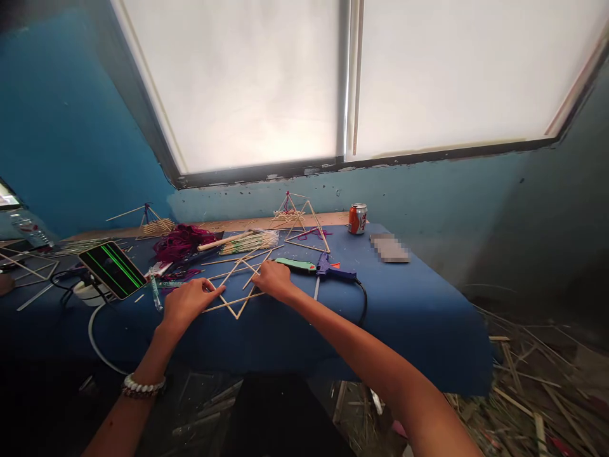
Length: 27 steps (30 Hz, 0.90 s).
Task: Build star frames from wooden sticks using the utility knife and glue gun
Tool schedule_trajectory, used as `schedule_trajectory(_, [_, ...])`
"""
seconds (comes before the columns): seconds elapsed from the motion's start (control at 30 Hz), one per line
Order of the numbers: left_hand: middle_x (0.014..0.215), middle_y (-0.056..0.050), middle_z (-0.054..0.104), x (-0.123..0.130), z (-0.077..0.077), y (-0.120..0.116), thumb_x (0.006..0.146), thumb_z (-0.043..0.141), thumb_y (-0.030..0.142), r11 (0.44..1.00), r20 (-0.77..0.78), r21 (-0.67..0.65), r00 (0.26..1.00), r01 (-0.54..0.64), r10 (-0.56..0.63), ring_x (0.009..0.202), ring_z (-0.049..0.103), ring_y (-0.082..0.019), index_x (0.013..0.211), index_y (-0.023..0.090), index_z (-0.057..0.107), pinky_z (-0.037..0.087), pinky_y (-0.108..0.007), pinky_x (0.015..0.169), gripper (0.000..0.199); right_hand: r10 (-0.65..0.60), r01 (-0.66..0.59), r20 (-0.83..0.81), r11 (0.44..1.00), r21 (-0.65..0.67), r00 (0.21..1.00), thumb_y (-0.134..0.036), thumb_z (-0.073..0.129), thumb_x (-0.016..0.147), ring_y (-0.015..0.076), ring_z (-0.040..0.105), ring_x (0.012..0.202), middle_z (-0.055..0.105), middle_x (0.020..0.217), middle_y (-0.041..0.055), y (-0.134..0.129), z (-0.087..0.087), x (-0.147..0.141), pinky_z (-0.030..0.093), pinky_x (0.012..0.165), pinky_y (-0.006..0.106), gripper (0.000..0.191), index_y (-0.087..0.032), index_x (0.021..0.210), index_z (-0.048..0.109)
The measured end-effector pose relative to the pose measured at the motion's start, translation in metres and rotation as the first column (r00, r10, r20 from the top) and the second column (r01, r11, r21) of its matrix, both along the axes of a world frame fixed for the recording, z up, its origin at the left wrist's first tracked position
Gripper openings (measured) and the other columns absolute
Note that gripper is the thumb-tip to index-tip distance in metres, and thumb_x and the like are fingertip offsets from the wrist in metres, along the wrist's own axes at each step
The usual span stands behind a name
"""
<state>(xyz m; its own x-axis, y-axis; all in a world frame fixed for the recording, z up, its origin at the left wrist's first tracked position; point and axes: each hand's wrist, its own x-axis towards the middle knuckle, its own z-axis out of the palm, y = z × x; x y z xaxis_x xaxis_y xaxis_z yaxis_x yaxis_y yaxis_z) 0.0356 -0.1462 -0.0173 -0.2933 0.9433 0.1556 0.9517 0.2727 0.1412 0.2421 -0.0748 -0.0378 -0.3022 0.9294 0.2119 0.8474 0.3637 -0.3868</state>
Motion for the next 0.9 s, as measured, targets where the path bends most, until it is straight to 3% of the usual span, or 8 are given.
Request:
schedule_trajectory(0.17, [0.092,-0.009,0.077,0.002,-0.008,-0.004,0.085,0.051,0.066,0.999,0.024,0.04,0.999,-0.037,0.036,0.094,0.07,-0.035,0.089,0.025,0.073,0.045,-0.038,0.075,0.046,-0.001,-0.038,-0.305,0.992,-0.122,0.952,-0.034,0.061,0.081,0.0181,0.063,0.067,0.066,0.067,0.0027,0.002,0.003,0.008,0.035,0.056,0.026,0.019,-0.019,0.07,0.061])
schedule_trajectory(0.33, [0.099,-0.007,0.078,0.001,-0.007,-0.007,0.086,0.045,0.073,0.998,0.198,0.055,0.98,-0.007,-0.004,0.098,0.069,-0.036,0.093,0.028,0.074,0.043,-0.038,0.075,0.054,0.164,-0.334,-0.676,0.934,-0.129,0.719,-0.026,0.057,0.085,0.0116,0.055,0.057,0.064,0.064,-0.0026,0.01,0.002,0.021,0.037,0.052,0.021,0.009,-0.021,0.084,0.049])
schedule_trajectory(0.47, [0.1,-0.009,0.077,0.006,-0.009,0.007,0.083,0.047,0.077,0.99,0.364,0.121,0.924,0.074,-0.114,0.1,0.069,-0.037,0.096,0.025,0.074,0.045,-0.038,0.075,0.06,0.223,-0.429,-0.774,0.901,-0.068,0.592,-0.032,0.055,0.088,0.0088,0.047,0.046,0.061,0.059,-0.0058,0.018,0.008,0.035,0.033,0.043,0.019,0.017,-0.023,0.087,0.042])
schedule_trajectory(0.53, [0.103,-0.011,0.077,0.012,-0.01,0.02,0.08,0.054,0.076,0.969,0.553,0.203,0.8,0.143,-0.234,0.102,0.069,-0.035,0.102,0.021,0.07,0.048,-0.035,0.072,0.062,0.227,-0.435,-0.804,0.899,-0.043,0.55,-0.036,0.057,0.088,0.0081,0.046,0.044,0.06,0.059,-0.006,0.021,0.015,0.045,0.033,0.04,0.019,0.022,-0.023,0.087,0.04])
schedule_trajectory(0.63, [0.113,-0.013,0.075,0.025,-0.006,0.039,0.075,0.063,0.074,0.919,0.8,0.333,0.453,0.212,-0.394,0.106,0.07,-0.03,0.112,0.018,0.062,0.052,-0.03,0.07,0.067,0.236,-0.429,-0.839,0.903,0.003,0.49,-0.045,0.058,0.087,0.0082,0.048,0.044,0.062,0.062,-0.0043,0.027,0.026,0.062,0.035,0.038,0.019,0.028,-0.023,0.089,0.04])
schedule_trajectory(0.7, [0.109,-0.013,0.076,0.032,-0.001,0.051,0.075,0.066,0.072,0.885,0.842,0.395,0.288,0.247,-0.456,0.104,0.071,-0.027,0.113,0.017,0.062,0.054,-0.03,0.075,0.067,0.243,-0.412,-0.845,0.911,0.029,0.476,-0.05,0.058,0.086,0.0085,0.049,0.044,0.063,0.065,-0.004,0.035,0.03,0.07,0.036,0.037,0.019,0.032,-0.023,0.09,0.04])
schedule_trajectory(0.8, [0.098,-0.012,0.078,0.038,0.007,0.074,0.076,0.067,0.071,0.842,0.832,0.476,0.178,0.255,-0.525,0.093,0.073,-0.025,0.108,0.016,0.065,0.055,-0.03,0.075,0.063,0.252,-0.374,-0.845,0.925,0.067,0.472,-0.054,0.06,0.083,0.0092,0.05,0.044,0.062,0.066,-0.005,0.052,0.036,0.077,0.037,0.035,0.019,0.037,-0.024,0.09,0.039])
schedule_trajectory(0.9, [0.094,-0.012,0.078,0.044,0.014,0.101,0.077,0.064,0.073,0.814,0.809,0.528,0.148,0.244,-0.569,0.083,0.074,-0.022,0.103,0.015,0.066,0.055,-0.029,0.07,0.063,0.274,-0.363,-0.846,0.926,0.104,0.457,-0.056,0.06,0.081,0.0097,0.048,0.041,0.06,0.064,-0.0062,0.071,0.043,0.081,0.034,0.031,0.02,0.04,-0.025,0.089,0.037])
